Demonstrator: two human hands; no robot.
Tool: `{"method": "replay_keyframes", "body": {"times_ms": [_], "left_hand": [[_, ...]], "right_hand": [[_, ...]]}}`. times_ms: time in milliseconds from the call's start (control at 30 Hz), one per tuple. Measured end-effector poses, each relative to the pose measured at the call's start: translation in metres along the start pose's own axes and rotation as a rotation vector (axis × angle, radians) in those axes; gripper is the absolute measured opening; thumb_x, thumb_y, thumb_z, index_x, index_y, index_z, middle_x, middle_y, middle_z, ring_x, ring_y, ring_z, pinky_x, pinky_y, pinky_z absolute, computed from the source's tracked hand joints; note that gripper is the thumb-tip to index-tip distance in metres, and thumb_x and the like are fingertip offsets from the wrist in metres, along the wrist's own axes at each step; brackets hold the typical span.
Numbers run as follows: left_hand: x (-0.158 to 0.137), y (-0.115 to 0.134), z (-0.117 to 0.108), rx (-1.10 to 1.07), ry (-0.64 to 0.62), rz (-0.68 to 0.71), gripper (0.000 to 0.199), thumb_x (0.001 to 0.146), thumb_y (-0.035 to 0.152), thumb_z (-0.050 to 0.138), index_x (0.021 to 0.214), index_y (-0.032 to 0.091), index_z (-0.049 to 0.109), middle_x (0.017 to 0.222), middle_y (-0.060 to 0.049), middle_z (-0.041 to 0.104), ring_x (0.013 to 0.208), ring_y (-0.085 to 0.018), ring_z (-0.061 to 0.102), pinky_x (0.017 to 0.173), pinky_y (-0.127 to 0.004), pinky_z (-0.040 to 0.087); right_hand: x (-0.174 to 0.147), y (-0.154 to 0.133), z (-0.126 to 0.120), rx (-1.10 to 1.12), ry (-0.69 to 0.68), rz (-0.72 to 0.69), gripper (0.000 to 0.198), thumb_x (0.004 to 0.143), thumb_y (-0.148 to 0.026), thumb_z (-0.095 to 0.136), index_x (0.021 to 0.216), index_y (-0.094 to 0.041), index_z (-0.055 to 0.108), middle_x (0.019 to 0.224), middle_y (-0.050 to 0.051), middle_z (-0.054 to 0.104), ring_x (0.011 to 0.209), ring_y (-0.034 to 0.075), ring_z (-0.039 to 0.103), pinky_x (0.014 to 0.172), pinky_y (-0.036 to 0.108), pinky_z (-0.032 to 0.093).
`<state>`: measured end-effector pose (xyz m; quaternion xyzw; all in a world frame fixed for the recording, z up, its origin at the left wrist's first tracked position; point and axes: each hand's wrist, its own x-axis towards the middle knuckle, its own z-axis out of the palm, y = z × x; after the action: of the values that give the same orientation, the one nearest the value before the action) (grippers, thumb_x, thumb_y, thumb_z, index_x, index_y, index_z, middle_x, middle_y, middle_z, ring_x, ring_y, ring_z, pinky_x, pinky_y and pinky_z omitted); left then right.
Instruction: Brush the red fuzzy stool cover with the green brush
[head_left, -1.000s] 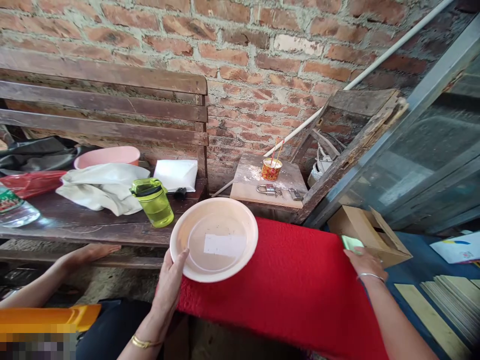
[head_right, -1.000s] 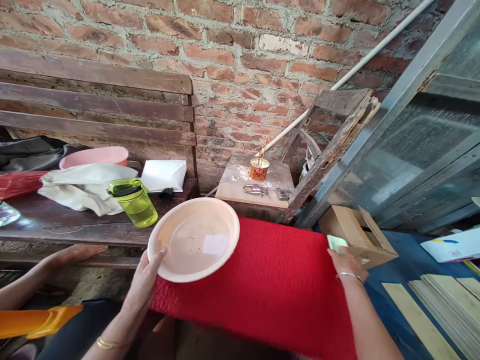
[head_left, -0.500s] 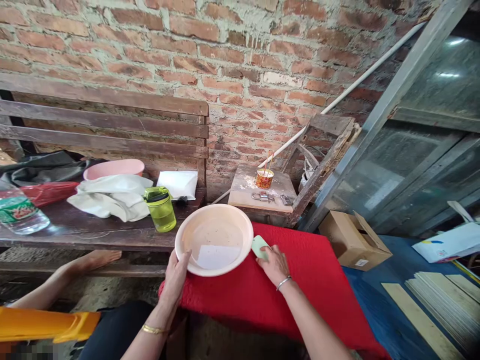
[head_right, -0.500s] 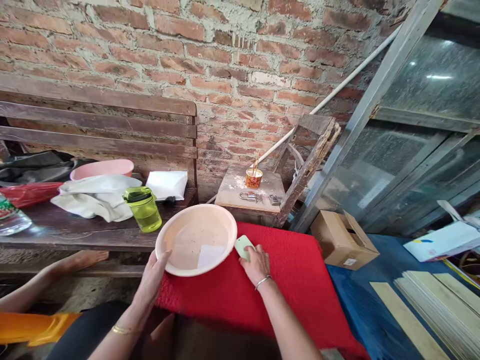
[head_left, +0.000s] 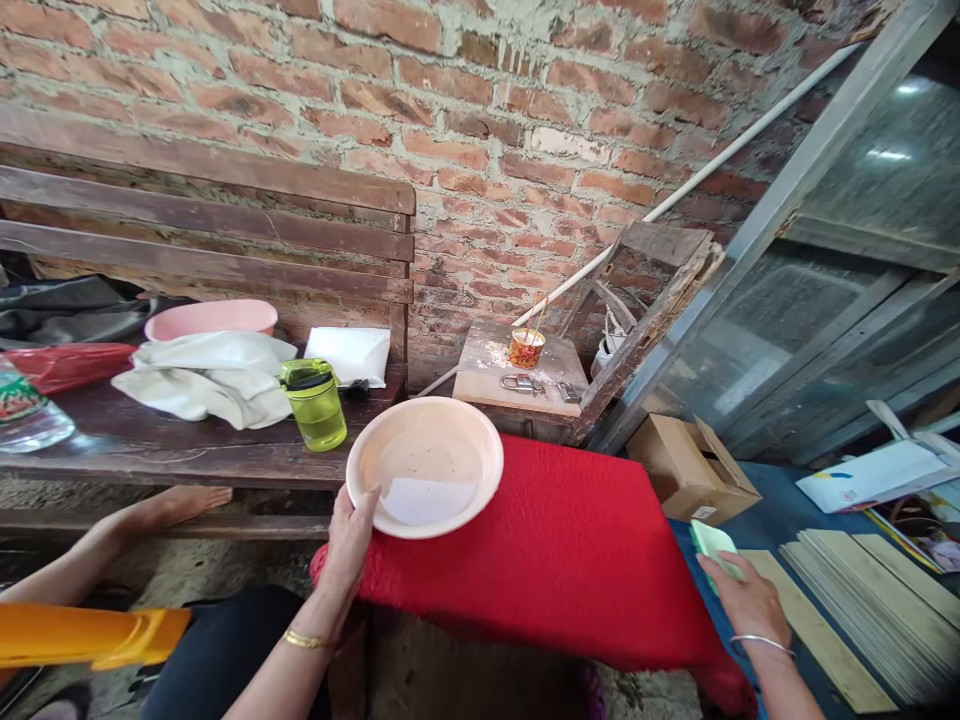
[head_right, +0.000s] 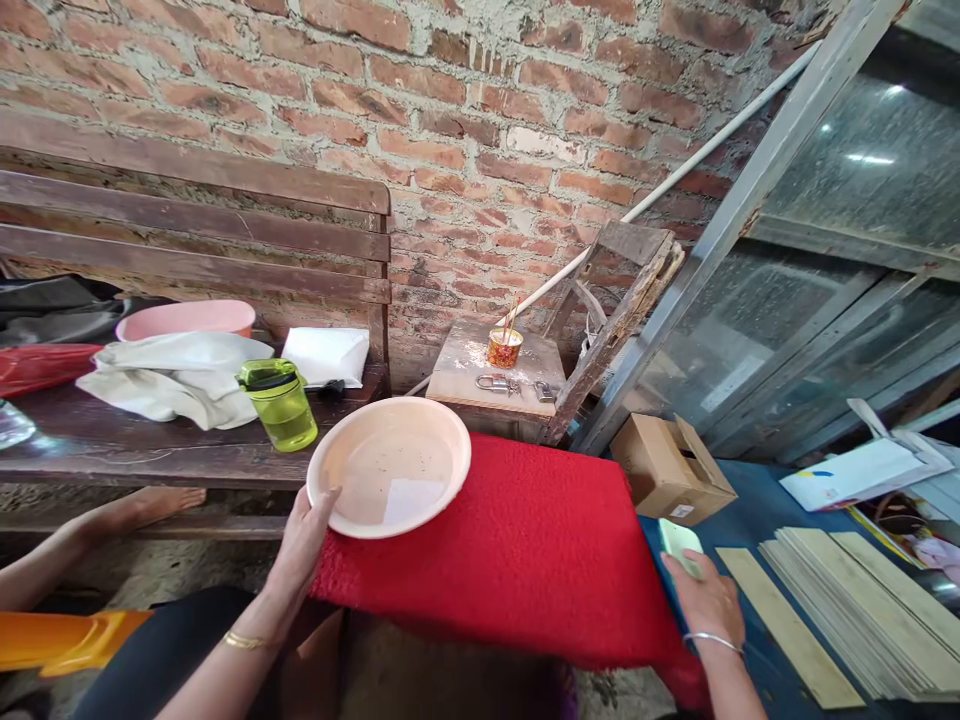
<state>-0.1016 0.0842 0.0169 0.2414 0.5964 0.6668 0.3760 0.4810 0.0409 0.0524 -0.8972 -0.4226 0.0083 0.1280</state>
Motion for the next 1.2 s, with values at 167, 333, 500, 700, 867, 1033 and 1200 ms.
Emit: {"method": "replay_keyframes", "body": {"times_ms": [167,333,500,700,867,1033,1200], "left_hand": [[-0.002,0.004,0.001,0.017,-0.026,0.030,0.049,0.073,0.043,0.070,0.115,0.016,0.064,0.101,-0.007,0.071,0.095,-0.026,0.067,0.098,-0.047,0.051],[0.000,0.003,0.000,0.048,-0.033,0.055,0.049,0.074,0.043,0.069,0.115,0.016,0.064,0.104,-0.007,0.070,0.098,-0.027,0.066,0.100,-0.049,0.049],[0.003,-0.002,-0.002,0.002,-0.048,0.064,0.050,0.072,0.037,0.072,0.116,0.015,0.065,0.105,-0.008,0.070,0.108,-0.029,0.064,0.103,-0.047,0.047],[0.001,-0.001,0.003,-0.017,-0.030,0.078,0.047,0.073,0.033,0.069,0.117,0.015,0.065,0.106,-0.008,0.070,0.106,-0.028,0.065,0.102,-0.046,0.049],[0.003,-0.002,0.004,-0.003,-0.003,0.090,0.046,0.073,0.032,0.069,0.115,0.015,0.065,0.108,-0.009,0.070,0.109,-0.028,0.063,0.102,-0.044,0.049],[0.004,-0.005,0.000,0.024,-0.028,0.111,0.044,0.075,0.036,0.069,0.114,0.015,0.065,0.109,-0.009,0.069,0.109,-0.028,0.063,0.099,-0.044,0.050],[0.003,-0.007,0.000,0.046,-0.041,0.131,0.043,0.077,0.037,0.068,0.114,0.015,0.065,0.110,-0.009,0.068,0.107,-0.026,0.063,0.100,-0.041,0.050]], "right_hand": [[-0.110,-0.104,0.028,0.253,-0.181,-0.390,0.041,0.081,-0.054,0.055,0.110,-0.027,0.069,0.106,0.008,0.065,0.098,0.026,0.064,0.089,0.037,0.050],[-0.189,-0.178,0.043,0.181,-0.274,-0.741,0.029,0.082,-0.036,0.061,0.110,-0.033,0.070,0.109,0.003,0.065,0.102,0.024,0.063,0.094,0.040,0.046],[-0.135,-0.094,0.023,0.071,-0.217,-0.404,0.034,0.084,-0.047,0.056,0.113,-0.034,0.069,0.112,0.005,0.066,0.100,0.025,0.066,0.094,0.040,0.049],[-0.086,0.026,-0.021,-0.064,-0.091,0.023,0.054,0.082,-0.065,0.038,0.111,-0.030,0.067,0.086,0.015,0.064,0.084,0.039,0.067,0.083,0.057,0.052],[-0.156,-0.040,0.002,0.144,-0.118,-0.302,0.046,0.082,-0.060,0.048,0.110,-0.029,0.067,0.104,0.011,0.064,0.092,0.032,0.066,0.086,0.045,0.052],[-0.253,-0.148,0.027,0.212,-0.287,-0.784,0.030,0.081,-0.036,0.060,0.110,-0.035,0.068,0.111,0.003,0.066,0.102,0.026,0.064,0.094,0.041,0.050],[-0.227,-0.099,0.017,0.131,-0.245,-0.644,0.033,0.079,-0.047,0.055,0.107,-0.037,0.068,0.116,0.006,0.066,0.100,0.031,0.066,0.094,0.048,0.050]]}}
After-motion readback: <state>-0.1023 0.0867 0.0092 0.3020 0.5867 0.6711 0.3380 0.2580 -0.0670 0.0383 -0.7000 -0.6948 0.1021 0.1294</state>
